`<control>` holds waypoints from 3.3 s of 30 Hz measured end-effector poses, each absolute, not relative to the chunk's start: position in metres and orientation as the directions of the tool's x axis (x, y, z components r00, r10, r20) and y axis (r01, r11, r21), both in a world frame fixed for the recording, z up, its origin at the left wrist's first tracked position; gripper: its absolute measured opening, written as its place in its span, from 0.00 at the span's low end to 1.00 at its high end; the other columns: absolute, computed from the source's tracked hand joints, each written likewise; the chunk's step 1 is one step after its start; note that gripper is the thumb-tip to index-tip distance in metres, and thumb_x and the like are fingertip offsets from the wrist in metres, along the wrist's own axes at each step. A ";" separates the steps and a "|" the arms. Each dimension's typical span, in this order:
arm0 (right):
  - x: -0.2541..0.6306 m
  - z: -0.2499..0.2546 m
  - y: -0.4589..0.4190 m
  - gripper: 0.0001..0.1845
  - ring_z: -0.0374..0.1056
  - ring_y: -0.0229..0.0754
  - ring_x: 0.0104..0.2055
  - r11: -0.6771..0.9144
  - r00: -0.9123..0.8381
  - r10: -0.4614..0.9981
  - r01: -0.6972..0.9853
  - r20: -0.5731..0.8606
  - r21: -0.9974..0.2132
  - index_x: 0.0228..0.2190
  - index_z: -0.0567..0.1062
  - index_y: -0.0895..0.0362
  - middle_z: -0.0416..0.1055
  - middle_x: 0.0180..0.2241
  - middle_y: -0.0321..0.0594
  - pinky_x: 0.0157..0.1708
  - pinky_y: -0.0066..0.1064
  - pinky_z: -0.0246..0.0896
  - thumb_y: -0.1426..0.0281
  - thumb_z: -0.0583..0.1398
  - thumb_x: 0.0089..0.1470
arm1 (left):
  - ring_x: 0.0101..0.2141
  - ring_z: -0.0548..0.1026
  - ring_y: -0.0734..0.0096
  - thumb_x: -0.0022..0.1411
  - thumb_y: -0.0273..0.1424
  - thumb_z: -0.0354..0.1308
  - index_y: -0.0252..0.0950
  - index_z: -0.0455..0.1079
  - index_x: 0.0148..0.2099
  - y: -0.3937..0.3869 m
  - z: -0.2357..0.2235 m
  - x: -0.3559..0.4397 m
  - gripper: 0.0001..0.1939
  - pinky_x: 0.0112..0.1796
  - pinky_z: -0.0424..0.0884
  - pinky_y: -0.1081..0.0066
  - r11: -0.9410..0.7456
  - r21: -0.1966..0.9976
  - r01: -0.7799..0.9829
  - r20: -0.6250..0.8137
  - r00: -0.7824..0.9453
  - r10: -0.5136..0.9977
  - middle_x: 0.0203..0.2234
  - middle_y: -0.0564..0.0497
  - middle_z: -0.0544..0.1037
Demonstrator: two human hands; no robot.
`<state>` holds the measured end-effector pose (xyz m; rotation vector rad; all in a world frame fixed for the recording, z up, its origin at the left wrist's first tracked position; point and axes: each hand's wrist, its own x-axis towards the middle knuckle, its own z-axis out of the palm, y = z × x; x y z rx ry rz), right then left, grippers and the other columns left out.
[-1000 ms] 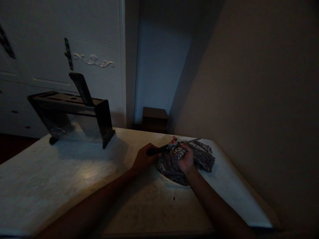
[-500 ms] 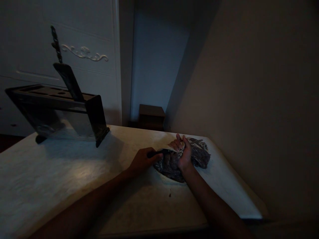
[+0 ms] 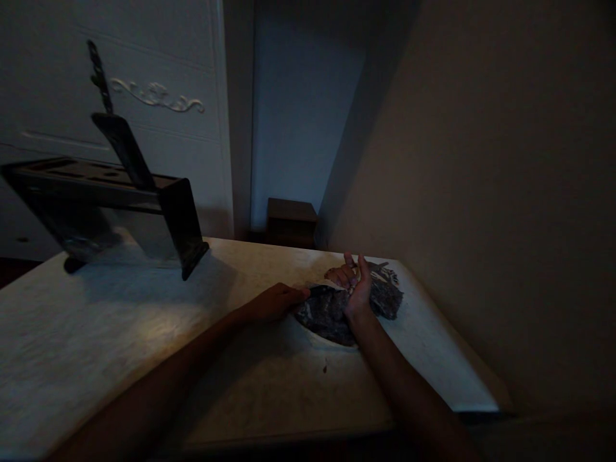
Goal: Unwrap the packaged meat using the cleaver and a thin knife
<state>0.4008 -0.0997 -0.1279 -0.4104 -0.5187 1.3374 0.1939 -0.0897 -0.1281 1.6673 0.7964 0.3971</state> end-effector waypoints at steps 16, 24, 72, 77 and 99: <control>0.431 -0.129 -0.091 0.18 0.43 0.29 0.11 0.312 0.343 0.938 -0.766 0.053 -0.562 0.25 0.73 0.56 0.48 0.08 0.21 0.15 0.23 0.48 0.53 0.61 0.53 | 0.25 0.73 0.65 0.50 0.51 0.60 0.36 0.73 0.31 -0.068 -0.133 0.174 0.21 0.25 0.63 0.71 -0.308 0.835 0.456 -0.011 0.573 0.819 0.22 0.52 0.75; 0.436 -0.134 -0.086 0.19 0.44 0.29 0.11 0.357 0.411 0.910 -0.723 0.048 -0.591 0.23 0.70 0.55 0.47 0.08 0.21 0.15 0.25 0.48 0.53 0.61 0.51 | 0.35 0.75 0.60 0.45 0.36 0.65 0.38 0.68 0.32 -0.070 -0.138 0.172 0.13 0.34 0.66 0.68 -0.315 0.745 0.588 0.189 0.267 0.945 0.31 0.51 0.77; 0.386 -0.141 -0.126 0.15 0.74 0.53 0.39 0.082 -0.052 0.996 0.306 0.069 -0.948 0.32 0.83 0.53 0.81 0.34 0.40 0.45 0.47 0.68 0.61 0.72 0.40 | 0.32 0.73 0.65 0.52 0.39 0.60 0.38 0.68 0.36 -0.082 -0.150 0.181 0.12 0.34 0.67 0.69 -0.269 0.879 0.393 0.224 0.158 0.962 0.29 0.53 0.76; 0.385 -0.144 -0.127 0.15 0.74 0.55 0.38 0.100 -0.058 0.995 0.410 0.083 -0.906 0.30 0.83 0.53 0.80 0.32 0.42 0.47 0.52 0.67 0.56 0.69 0.44 | 0.30 0.73 0.66 0.55 0.38 0.58 0.39 0.67 0.36 -0.085 -0.149 0.182 0.09 0.31 0.64 0.70 -0.292 0.827 0.480 0.223 0.198 0.955 0.27 0.53 0.75; 0.376 -0.131 -0.130 0.20 0.75 0.56 0.45 0.191 -0.092 0.981 0.400 0.168 -0.896 0.34 0.81 0.55 0.80 0.40 0.43 0.51 0.50 0.67 0.52 0.66 0.45 | 0.32 0.74 0.66 0.56 0.40 0.57 0.36 0.71 0.34 -0.089 -0.154 0.193 0.12 0.33 0.65 0.71 -0.327 0.894 0.308 0.225 0.322 0.920 0.27 0.52 0.76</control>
